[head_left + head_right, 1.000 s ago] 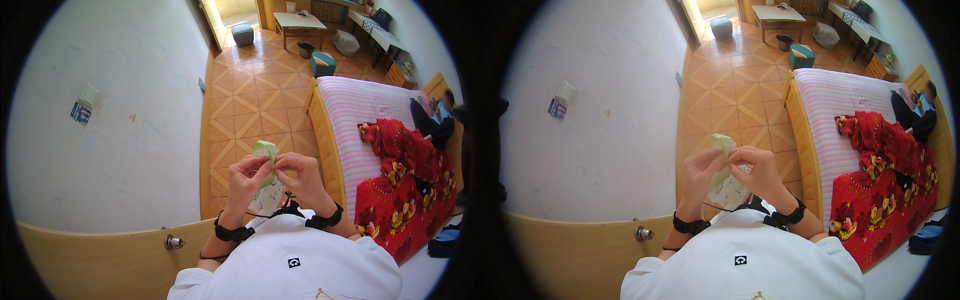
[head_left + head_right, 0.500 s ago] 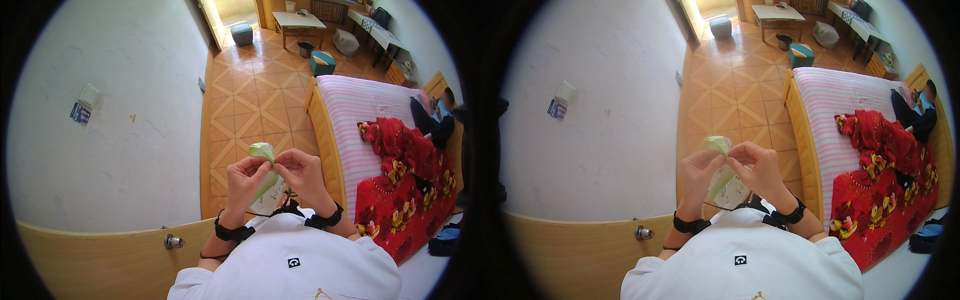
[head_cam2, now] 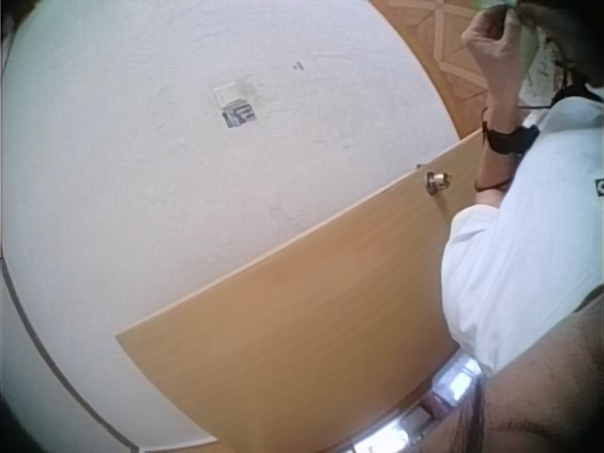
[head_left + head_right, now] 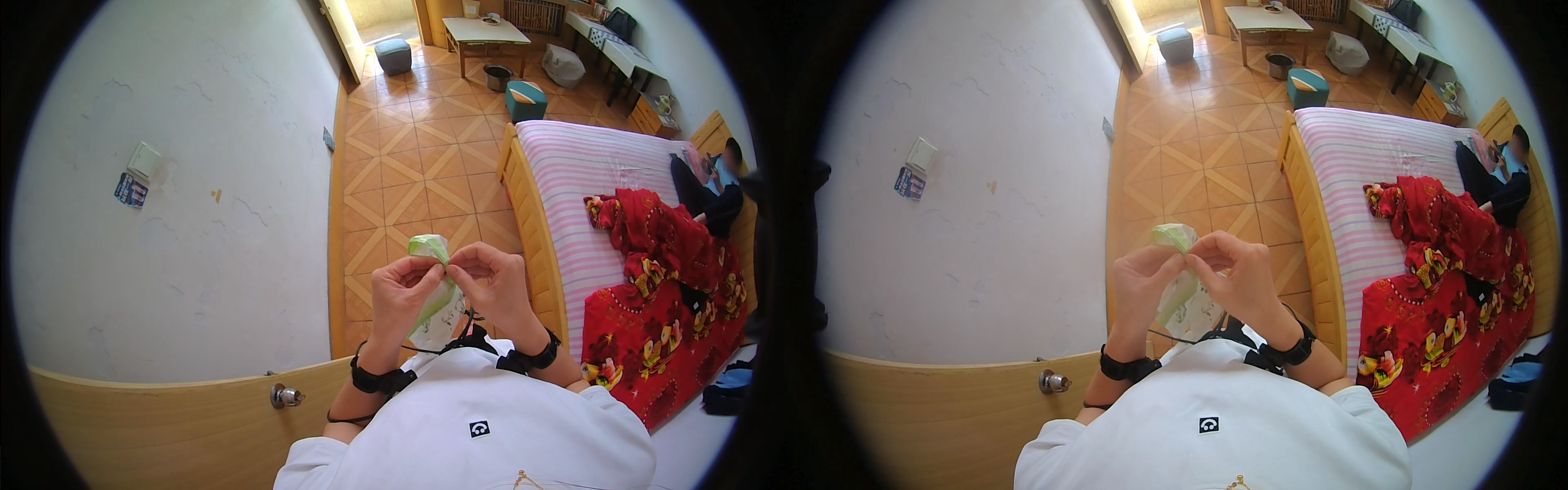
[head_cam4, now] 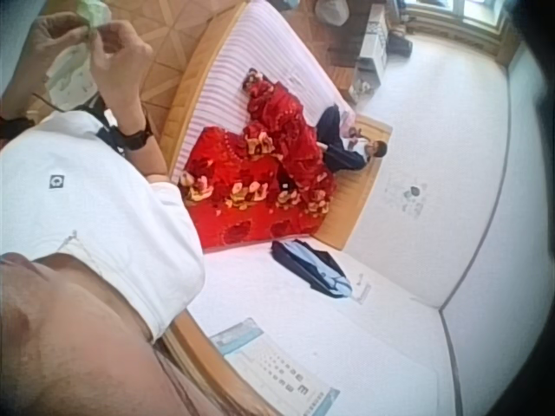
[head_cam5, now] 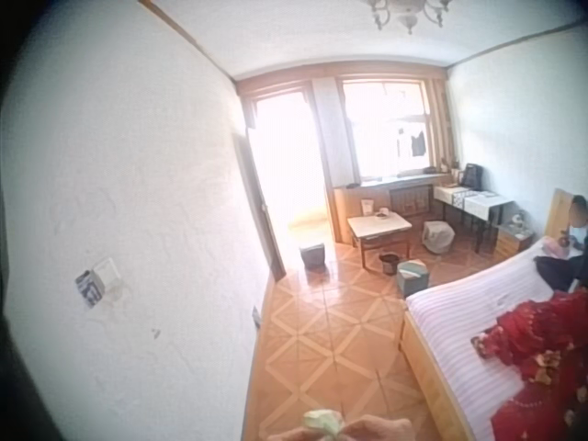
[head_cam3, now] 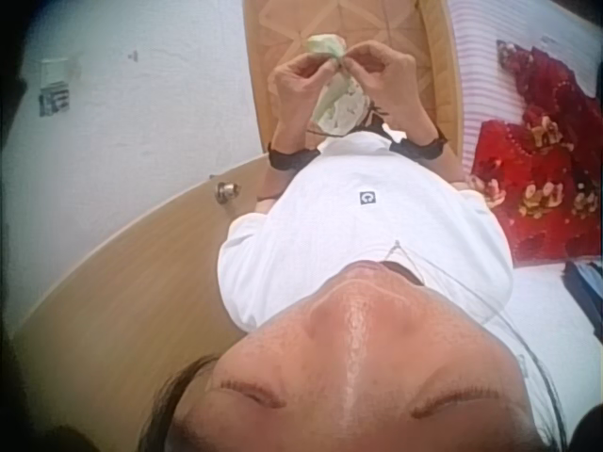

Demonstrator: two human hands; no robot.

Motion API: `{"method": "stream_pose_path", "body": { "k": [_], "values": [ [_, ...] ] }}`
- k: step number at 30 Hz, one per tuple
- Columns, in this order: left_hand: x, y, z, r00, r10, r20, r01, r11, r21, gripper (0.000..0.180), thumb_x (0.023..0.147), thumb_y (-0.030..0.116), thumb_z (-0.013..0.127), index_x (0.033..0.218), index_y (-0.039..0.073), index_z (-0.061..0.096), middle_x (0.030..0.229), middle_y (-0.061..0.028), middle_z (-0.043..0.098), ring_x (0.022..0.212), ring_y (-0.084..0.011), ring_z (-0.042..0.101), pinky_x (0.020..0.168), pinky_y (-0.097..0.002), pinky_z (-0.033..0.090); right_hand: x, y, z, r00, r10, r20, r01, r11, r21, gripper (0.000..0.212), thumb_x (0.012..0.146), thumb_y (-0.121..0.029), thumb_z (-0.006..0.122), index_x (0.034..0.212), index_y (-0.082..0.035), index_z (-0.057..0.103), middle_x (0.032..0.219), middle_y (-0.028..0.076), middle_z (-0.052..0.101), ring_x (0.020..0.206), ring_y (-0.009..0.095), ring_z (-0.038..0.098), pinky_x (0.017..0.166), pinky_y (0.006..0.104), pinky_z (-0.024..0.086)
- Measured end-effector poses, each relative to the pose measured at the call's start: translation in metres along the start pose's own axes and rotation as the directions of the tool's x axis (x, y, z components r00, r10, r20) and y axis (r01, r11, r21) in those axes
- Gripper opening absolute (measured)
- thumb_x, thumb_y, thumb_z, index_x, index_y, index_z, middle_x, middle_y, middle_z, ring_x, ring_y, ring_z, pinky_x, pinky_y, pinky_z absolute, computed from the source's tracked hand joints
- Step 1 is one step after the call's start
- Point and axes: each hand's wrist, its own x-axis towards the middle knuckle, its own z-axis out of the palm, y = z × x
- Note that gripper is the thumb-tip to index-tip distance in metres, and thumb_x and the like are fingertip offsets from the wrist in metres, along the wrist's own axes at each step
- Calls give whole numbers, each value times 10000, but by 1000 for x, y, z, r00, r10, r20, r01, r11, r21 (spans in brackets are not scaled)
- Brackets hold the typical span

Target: The person disposes of a plastic bag into a trash bin, then wipes a wooden windowsill and a white table using a blue cloth. The person also folds a blue shirt on the table.

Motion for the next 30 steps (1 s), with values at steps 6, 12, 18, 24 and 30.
{"method": "stream_pose_path", "body": {
  "k": [6, 12, 18, 24, 30],
  "values": [
    [1, 1, 5, 993, 114, 1, -111, 960, 258, 111, 848, 38, 731, 915, -50, 735, 842, -83, 730, 750, -111, 698, 690, -235, 553, 0, -2, 0, 987, -156, -41, 145, 971, -190, 99, 829, 16, 711, 922, 44, 691, 819, 123, 746, 812, 196, 755, 717, 265, 581],
    [0, 1, 10, 987, 160, 23, -157, 918, 364, 104, 830, 39, 733, 890, -46, 736, 808, -95, 728, 721, -125, 705, 669, -240, 553, 0, -1, -2, 981, -191, -26, 170, 921, -352, 98, 811, -1, 720, 905, 23, 703, 792, 132, 741, 792, 210, 760, 681, 268, 579],
    [2, 1, 7, 997, 80, 9, -80, 970, 229, 125, 857, 39, 717, 923, -67, 724, 816, -73, 726, 731, -99, 689, 685, -225, 548, 0, 1, -4, 992, -108, -61, 92, 972, -217, 109, 818, 9, 721, 926, 27, 713, 807, 120, 746, 787, 187, 756, 691, 262, 582],
    [3, -1, 6, 999, 54, -4, -54, 996, 73, 133, 885, 41, 702, 939, -80, 715, 832, -66, 722, 746, -91, 679, 687, -211, 538, -4, -2, -3, 985, -143, -101, 124, 978, -168, 158, 826, 14, 732, 984, 8, 740, 871, 124, 756, 795, 169, 750, 715, 246, 579],
    [1, -1, 8, 997, 75, -14, -72, 986, 151, 122, 875, 49, 715, 927, -60, 722, 834, -64, 724, 731, -86, 680, 676, -215, 539, -6, -6, -2, 969, -231, -82, 199, 937, -287, 147, 817, -5, 739, 964, 1, 753, 874, 142, 754, 787, 194, 755, 695, 254, 583]
  ]
}}
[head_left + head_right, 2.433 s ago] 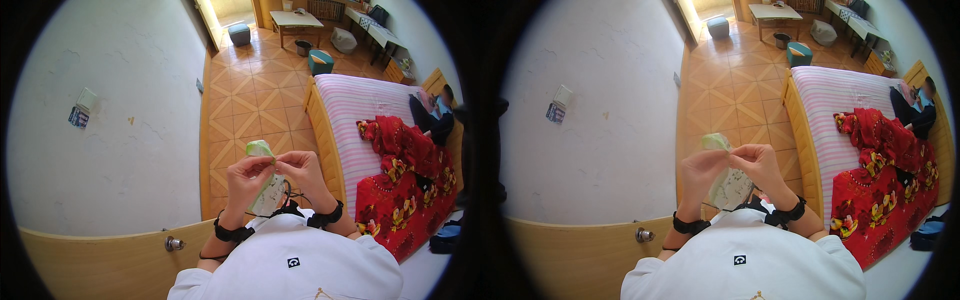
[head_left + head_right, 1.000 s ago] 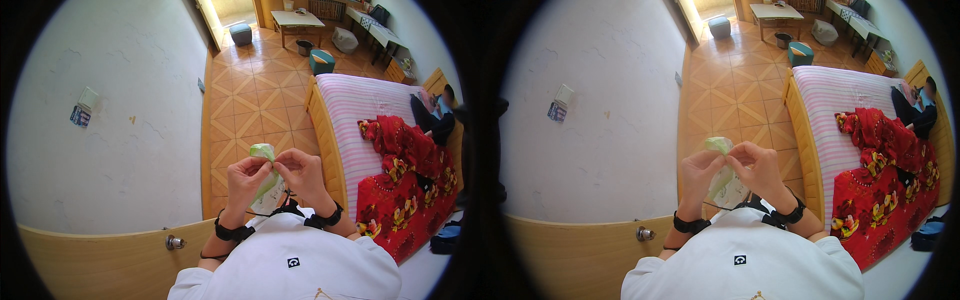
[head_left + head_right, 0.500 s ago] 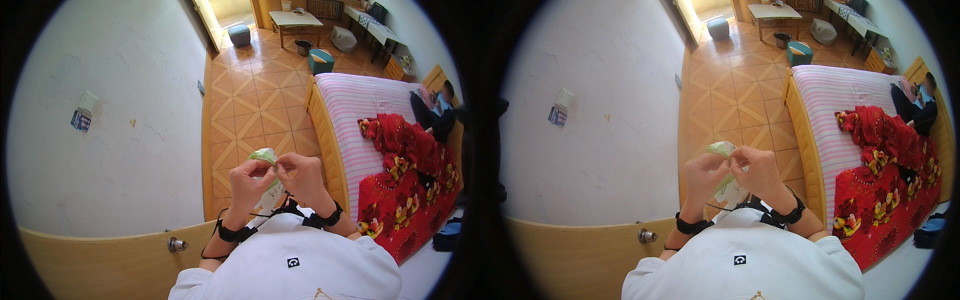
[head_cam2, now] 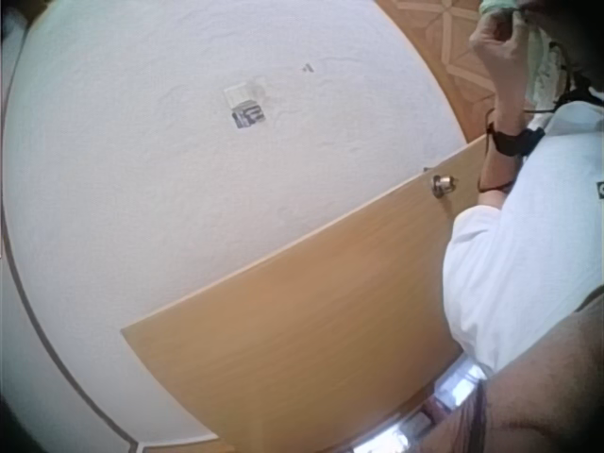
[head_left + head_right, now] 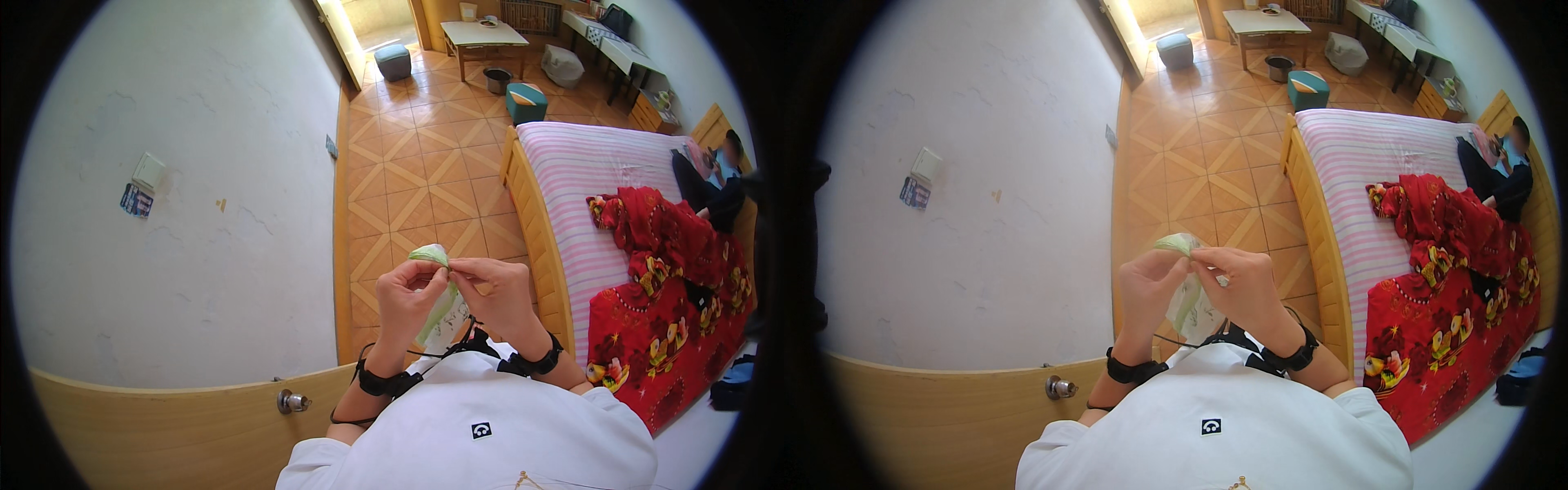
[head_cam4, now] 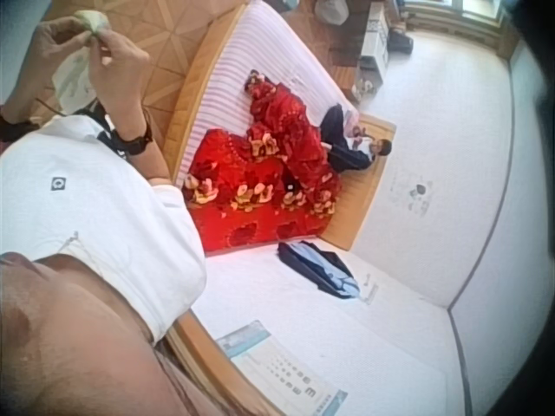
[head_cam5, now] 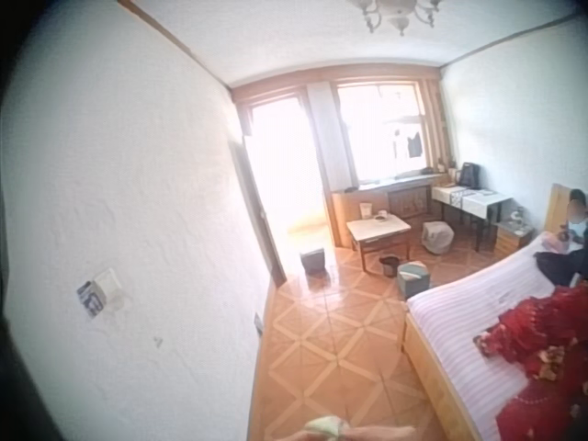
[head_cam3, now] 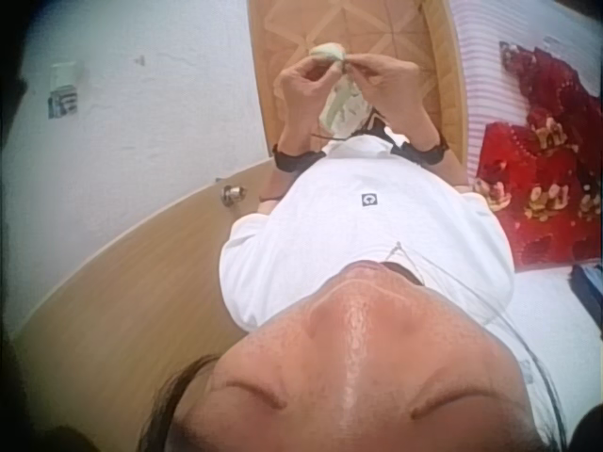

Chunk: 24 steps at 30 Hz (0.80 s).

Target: The person disposes of a plastic bag into a trash bin, then wipes a wooden windowsill and a white table using a blue cloth. The person also folds a blue shirt on the table.

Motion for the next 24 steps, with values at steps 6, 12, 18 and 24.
{"method": "stream_pose_path", "body": {
  "k": [6, 12, 18, 24],
  "values": [
    [-1, 4, 3, 996, 89, 12, -90, 985, 148, 108, 849, 51, 724, 885, -51, 726, 818, -64, 722, 712, -96, 687, 668, -225, 546, 2, 2, 0, 997, 81, 14, -81, 997, 6, 99, 815, -18, 727, 903, 27, 736, 798, 136, 745, 755, 184, 753, 661, 265, 587],
    [-2, -3, 3, 997, 73, 17, -74, 993, 96, 100, 845, 29, 698, 884, -63, 704, 814, -62, 709, 715, -107, 686, 676, -231, 548, 3, 17, -4, 954, 286, 95, -300, 925, 232, 91, 835, -31, 691, 885, 42, 714, 801, 94, 738, 725, 123, 714, 678, 253, 585],
    [6, -15, -9, 993, -97, 72, 115, 942, -317, 105, 880, 36, 651, 941, -49, 663, 919, -65, 683, 824, -116, 669, 772, -246, 543, 11, 38, -6, 868, 424, 258, -476, 561, 678, 105, 895, -37, 659, 943, 46, 701, 869, 51, 723, 776, 93, 679, 716, 234, 553],
    [6, -4, 3, 990, -116, 79, 128, 977, -170, 183, 895, 128, 739, 961, -19, 653, 1005, -59, 668, 871, -99, 646, 765, -240, 535, 6, 40, -2, 885, 358, 297, -465, 692, 552, 118, 907, -84, 677, 941, 25, 706, 850, 34, 712, 761, 76, 650, 686, 211, 511]
  ]
}}
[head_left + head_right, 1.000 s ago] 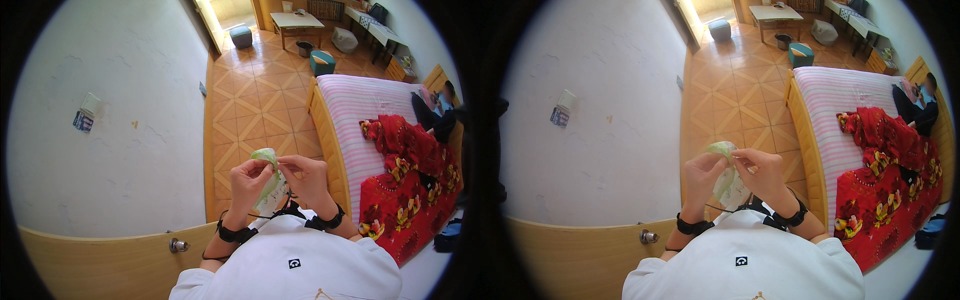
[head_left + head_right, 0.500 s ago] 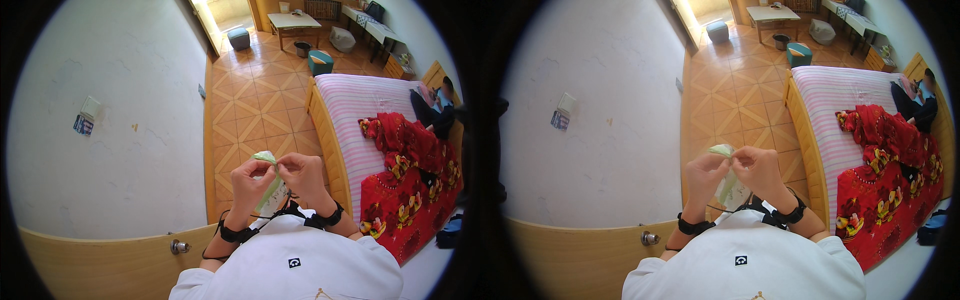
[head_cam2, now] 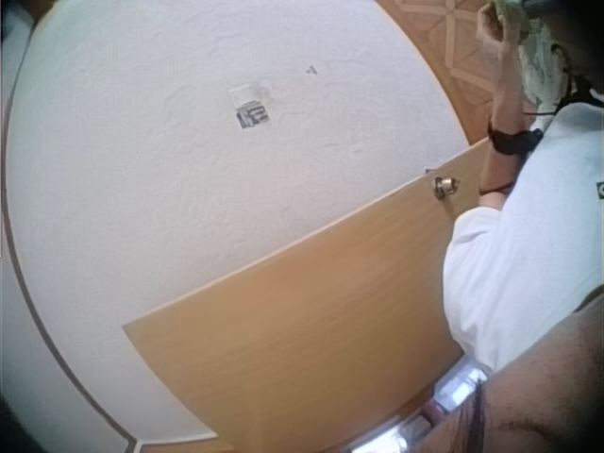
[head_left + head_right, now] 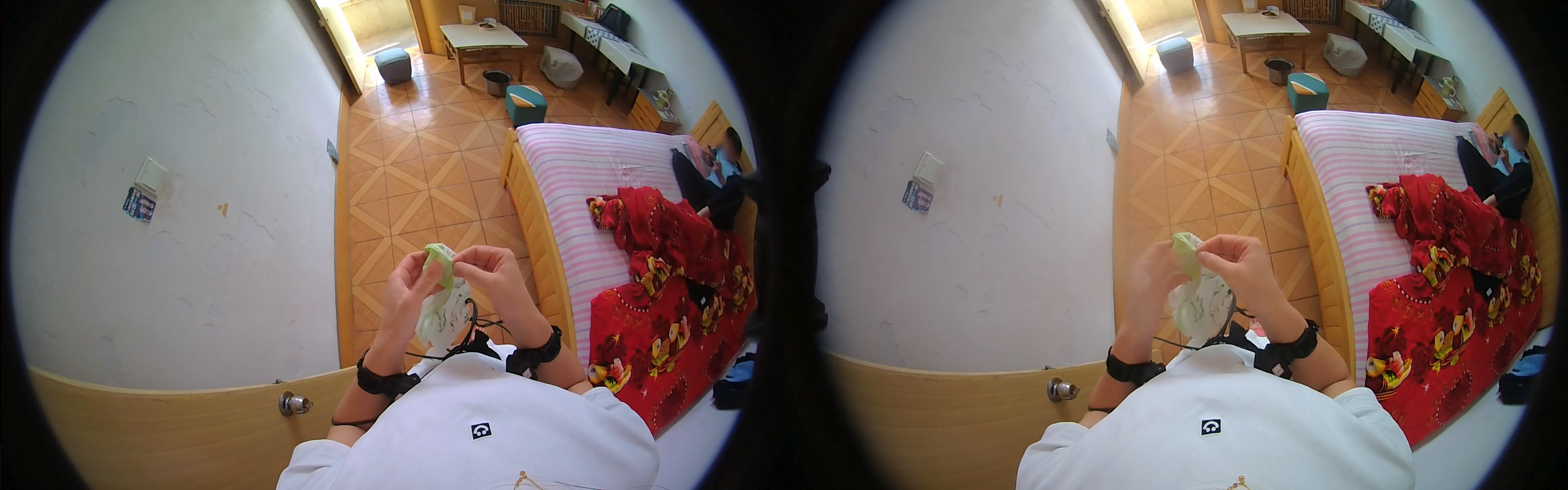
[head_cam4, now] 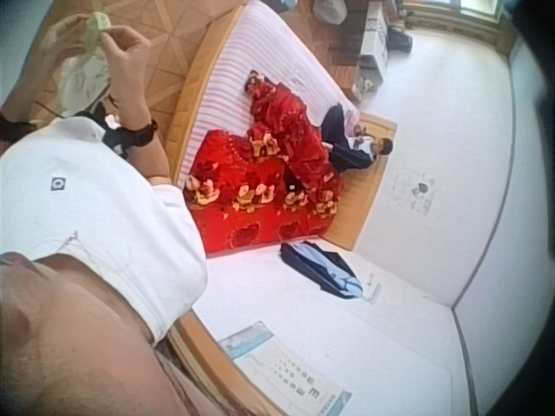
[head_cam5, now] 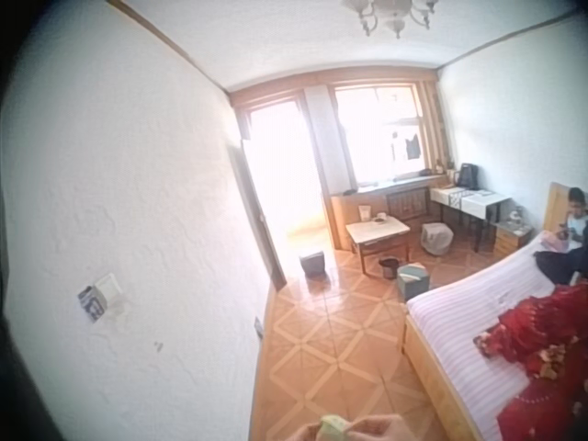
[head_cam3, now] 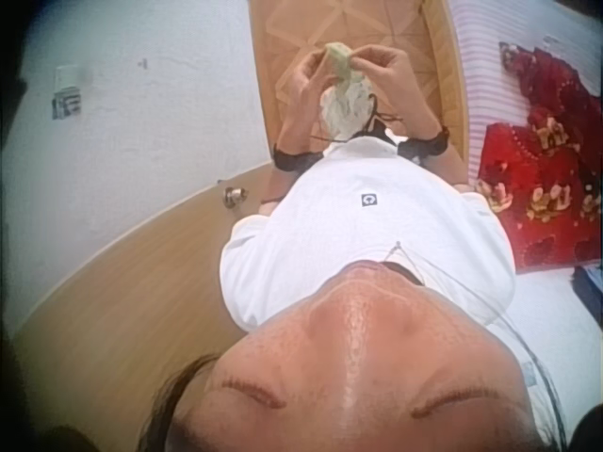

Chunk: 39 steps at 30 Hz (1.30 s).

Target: The person disposes of a plastic bag into a trash bin, then wipes a wooden windowsill and a white table using a blue cloth. The person also folds a blue shirt on the table.

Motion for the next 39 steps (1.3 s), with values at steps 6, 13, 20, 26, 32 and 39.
{"method": "stream_pose_path", "body": {
  "k": [6, 13, 20, 26, 32, 39],
  "values": [
    [8, -11, -3, 999, -12, -48, 17, 995, 97, 180, 855, 132, 790, 878, 10, 659, 805, -12, 676, 762, -75, 642, 619, -235, 492, 4, 7, -1, 999, 52, 14, -54, 977, 205, 126, 959, -97, 620, 1015, 4, 669, 944, 42, 698, 850, 93, 649, 774, 233, 522],
    [27, -48, -30, 914, 370, -167, -122, 643, 756, 117, 734, -85, 606, 675, 5, 562, 706, -145, 685, 638, -239, 661, 556, -357, 465, 12, 11, -25, 980, 171, 103, -199, 789, 582, 181, 995, -193, 585, 1090, -46, 629, 1029, 60, 679, 919, 145, 672, 816, 302, 557],
    [40, -50, -84, 793, 431, -431, 84, 623, 778, 130, 719, -103, 543, 753, 8, 601, 757, -159, 707, 715, -344, 681, 660, -388, 522, 16, 2, -58, 977, 211, -26, -185, 904, 386, 169, 912, -134, 681, 1054, -63, 622, 869, 2, 674, 767, 108, 651, 666, 266, 519],
    [43, -28, -115, 747, 247, -617, 15, 922, 387, 218, 901, -89, 508, 1097, 4, 532, 918, -131, 691, 787, -195, 675, 702, -309, 558, 22, 8, -66, 989, -77, -130, -7, 837, -547, 274, 755, -31, 774, 997, -34, 646, 827, 56, 690, 721, 174, 672, 629, 304, 514],
    [40, -28, -134, 824, -253, -508, -1, 895, -447, 417, 917, -8, 463, 1325, -95, 446, 1132, -195, 612, 1008, -300, 635, 855, -427, 550, 49, 38, -104, 874, -311, -373, -84, 659, -748, 260, 778, 38, 600, 1014, -22, 691, 851, 149, 720, 692, 224, 685, 670, 341, 542],
    [20, -10, -95, 971, -226, -84, 205, 957, -203, 358, 832, 101, 681, 1151, -57, 643, 1043, -132, 692, 929, -213, 678, 839, -339, 544, 90, 69, -154, 931, 299, -208, -178, 872, 456, 218, 958, -101, 503, 1110, -13, 632, 1029, 83, 708, 872, 227, 687, 785, 379, 563]
  ]
}}
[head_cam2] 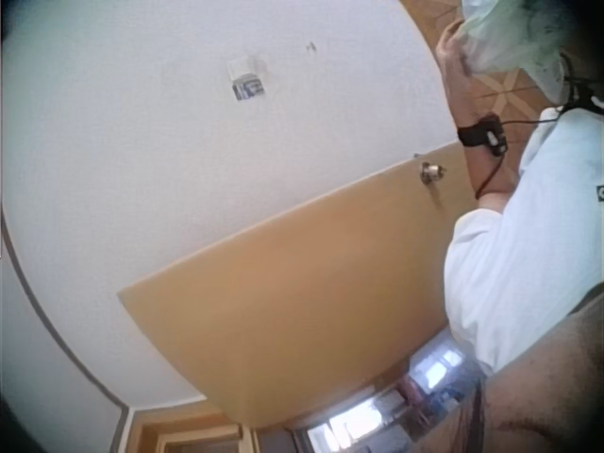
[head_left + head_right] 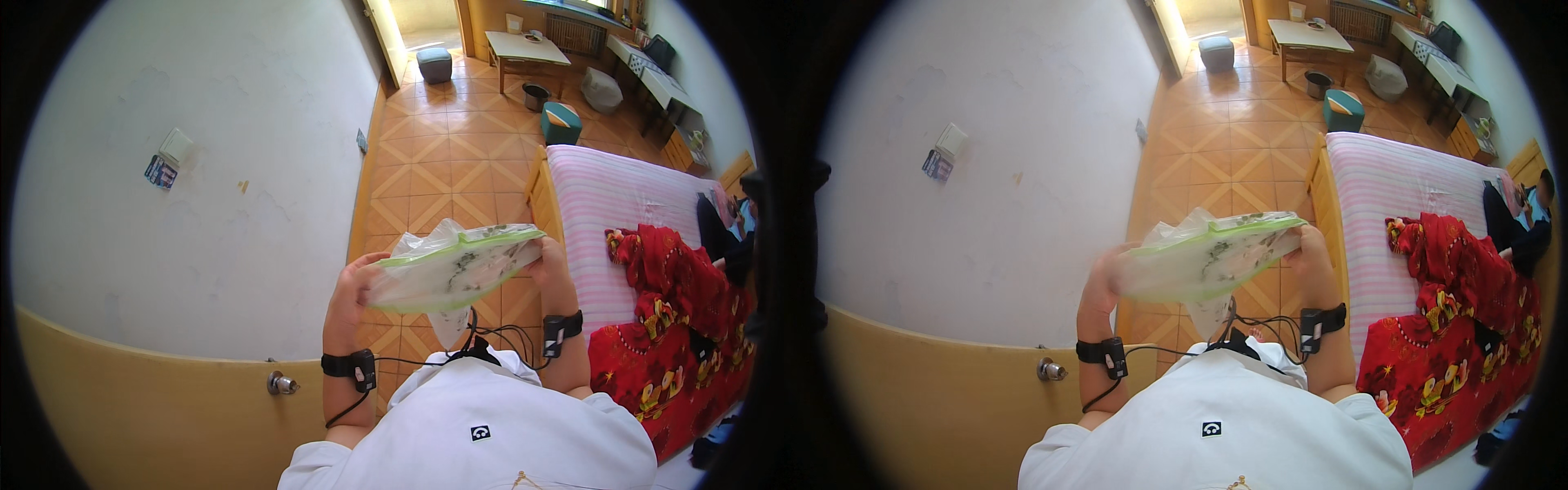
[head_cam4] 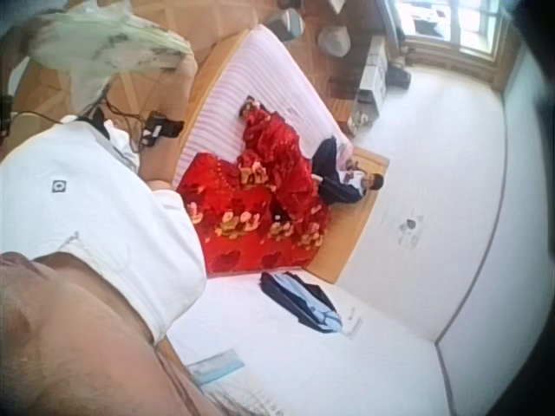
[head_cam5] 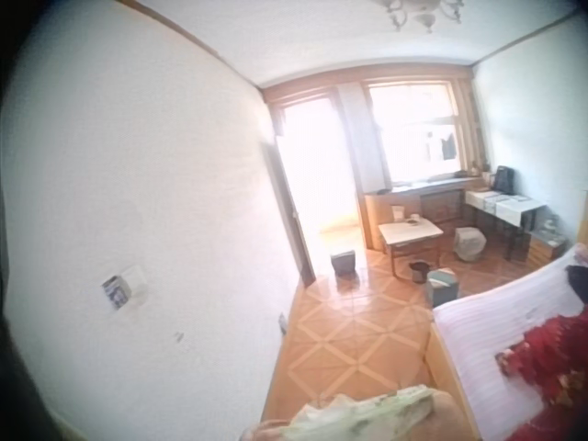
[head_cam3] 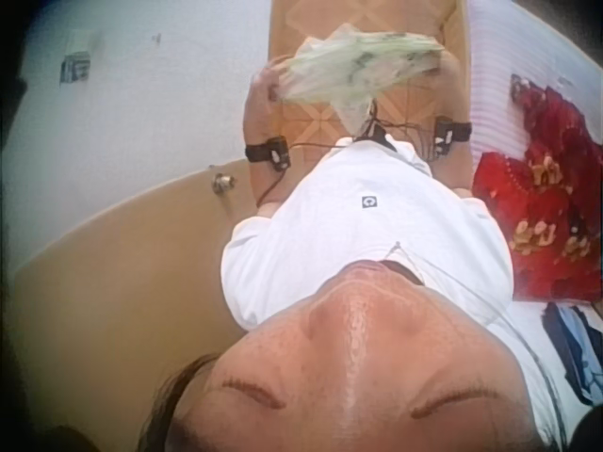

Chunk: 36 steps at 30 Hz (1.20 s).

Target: The person disposes of a plastic bag into a trash bin, then wipes a wooden windowsill and a white table using a blue cloth. The person also folds a blue shirt on the table.

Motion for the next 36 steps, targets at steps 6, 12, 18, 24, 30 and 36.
{"method": "stream_pose_path", "body": {
  "k": [6, 12, 18, 24, 30, 36],
  "values": [
    [6, -18, 50, 970, 141, -197, 89, 547, 832, 385, 674, 221, 870, 970, 10, 743, 849, -113, 740, 769, -230, 713, 714, -338, 556, 18, -21, -21, 978, 206, 28, -208, 977, 54, 287, 993, -286, 527, 1105, -33, 603, 1060, 80, 667, 955, 206, 657, 787, 404, 544],
    [56, -38, 32, 678, 591, -438, 347, 269, 899, 162, 768, 137, 733, 909, 59, 744, 840, -168, 730, 776, -352, 706, 682, -431, 553, 3, -48, -21, 915, 199, 351, -47, 917, -396, 259, 823, -127, 735, 1043, -36, 632, 979, 66, 697, 802, 168, 655, 719, 306, 538],
    [98, -24, 25, 497, 675, -546, 380, 397, 836, 127, 814, 153, 685, 773, 38, 650, 766, -159, 702, 755, -379, 686, 674, -454, 543, 24, -42, 9, 934, -305, 184, 267, 256, -929, 308, 690, 10, 779, 953, -21, 624, 837, 165, 702, 801, 268, 704, 692, 347, 532],
    [186, -3, 12, 479, 664, -575, 337, 465, 818, 185, 863, 189, 662, 781, 42, 585, 720, -132, 678, 713, -361, 675, 647, -449, 529, 98, -58, 42, 727, -686, 25, 269, 251, -930, 179, 802, 23, 652, 968, -38, 623, 837, 156, 704, 821, 326, 702, 690, 376, 528],
    [301, 43, -32, 454, 696, -557, 286, 478, 830, 144, 896, 172, 636, 895, 45, 567, 737, -139, 676, 703, -352, 674, 636, -458, 520, 206, -49, 104, 582, -792, 185, 157, -115, -981, 186, 837, -19, 646, 1011, -84, 644, 900, 145, 708, 819, 299, 698, 688, 388, 522],
    [438, 97, -99, 619, 696, -364, -7, 469, 883, 115, 867, 103, 614, 950, 28, 588, 826, -187, 697, 823, -379, 689, 736, -455, 532, 342, -51, 154, 961, -245, -124, 242, 969, -43, 249, 870, 3, 608, 1092, -84, 683, 954, 75, 705, 867, 216, 692, 722, 344, 538]
  ]
}}
